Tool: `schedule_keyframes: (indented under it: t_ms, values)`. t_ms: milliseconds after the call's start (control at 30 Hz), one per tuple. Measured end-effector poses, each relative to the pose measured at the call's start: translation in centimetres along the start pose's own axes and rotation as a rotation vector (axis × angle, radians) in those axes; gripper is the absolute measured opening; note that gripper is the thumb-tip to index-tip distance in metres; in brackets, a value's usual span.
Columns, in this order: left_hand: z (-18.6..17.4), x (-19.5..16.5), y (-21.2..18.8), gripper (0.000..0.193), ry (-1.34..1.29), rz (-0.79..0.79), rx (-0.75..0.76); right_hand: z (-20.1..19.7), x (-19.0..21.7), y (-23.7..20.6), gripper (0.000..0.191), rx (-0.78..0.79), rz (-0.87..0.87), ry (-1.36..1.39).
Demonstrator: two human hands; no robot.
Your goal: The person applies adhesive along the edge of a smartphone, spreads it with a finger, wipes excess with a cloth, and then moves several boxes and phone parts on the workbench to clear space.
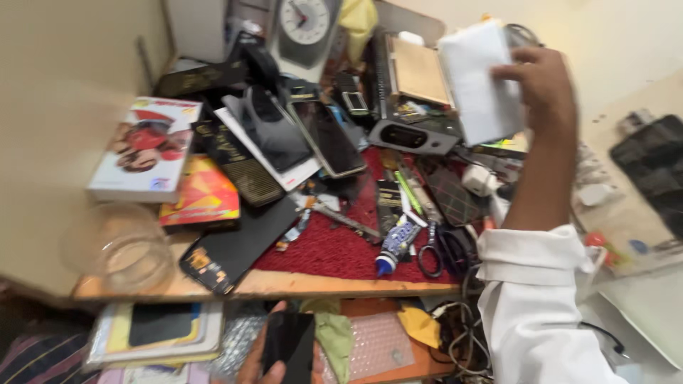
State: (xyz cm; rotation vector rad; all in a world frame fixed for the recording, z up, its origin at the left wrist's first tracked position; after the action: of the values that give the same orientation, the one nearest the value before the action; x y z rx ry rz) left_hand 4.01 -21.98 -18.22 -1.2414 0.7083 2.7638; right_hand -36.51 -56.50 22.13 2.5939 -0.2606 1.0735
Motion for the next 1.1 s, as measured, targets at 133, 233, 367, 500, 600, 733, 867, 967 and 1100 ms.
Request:
schedule_keyframes:
  t_ms: [133,233,367,500,600,733,867,967,1100]
  values:
    - [-0.7,0.9,-0.1,0.091,0.027,0.026,-0.078,-11.9,-10.0,0.1,0.057,-0.542,0.175,0.484]
    - [0.1,1.5,-0.3,0.092,-0.066,-0.127,-0.172,-11.7,-17.7,0.5,0.067,-0.781,0.188,0.909]
    - [3.1,-0.8,0.7,0.089,-0.207,-0.079,-0.039,-3.9,-22.3,1.7,0.035,-0.195,0.749,0.192]
    - [3.0,-1.7,0.9,0.086,-0.073,-0.225,-0.194,-3.8,-12.4,-1.4,0.028,-0.414,0.389,-0.383]
    - [3.5,-2.5,1.3,0.086,-0.153,-0.220,-0.244,1.6,1.4,-7.5,0.020,-0.523,-0.269,-0.344]
    - [5.4,-4.2,2.0,0.085,-0.332,-0.186,-0.200,20.7,6.0,-12.8,0.081,0.360,-0.226,-0.453]
    - [6.2,-5.7,2.3,0.084,-0.281,-0.262,-0.311,27.2,5.5,-13.6,0.115,0.453,-0.269,-0.628]
    - [5.6,-6.0,1.7,0.089,-0.215,-0.388,-0.423,24.8,3.8,-12.6,0.110,0.559,0.076,-0.295]
    - [4.7,-5.1,1.0,0.087,-0.191,-0.359,-0.385,18.7,6.8,-13.9,0.084,0.727,0.146,0.606]
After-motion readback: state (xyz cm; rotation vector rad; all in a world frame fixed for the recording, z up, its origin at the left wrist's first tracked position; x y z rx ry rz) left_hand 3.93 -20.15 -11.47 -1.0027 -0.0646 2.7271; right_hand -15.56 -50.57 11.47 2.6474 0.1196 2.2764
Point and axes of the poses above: each hand's wrist, its own y-axis towards the middle knuckle, its own z-axis out of the palm, x = y × z, the point moved 8 cm from there along y, towards the middle knuckle, and after that the axes turned 8 degrees about z, right-handed, at the moved point
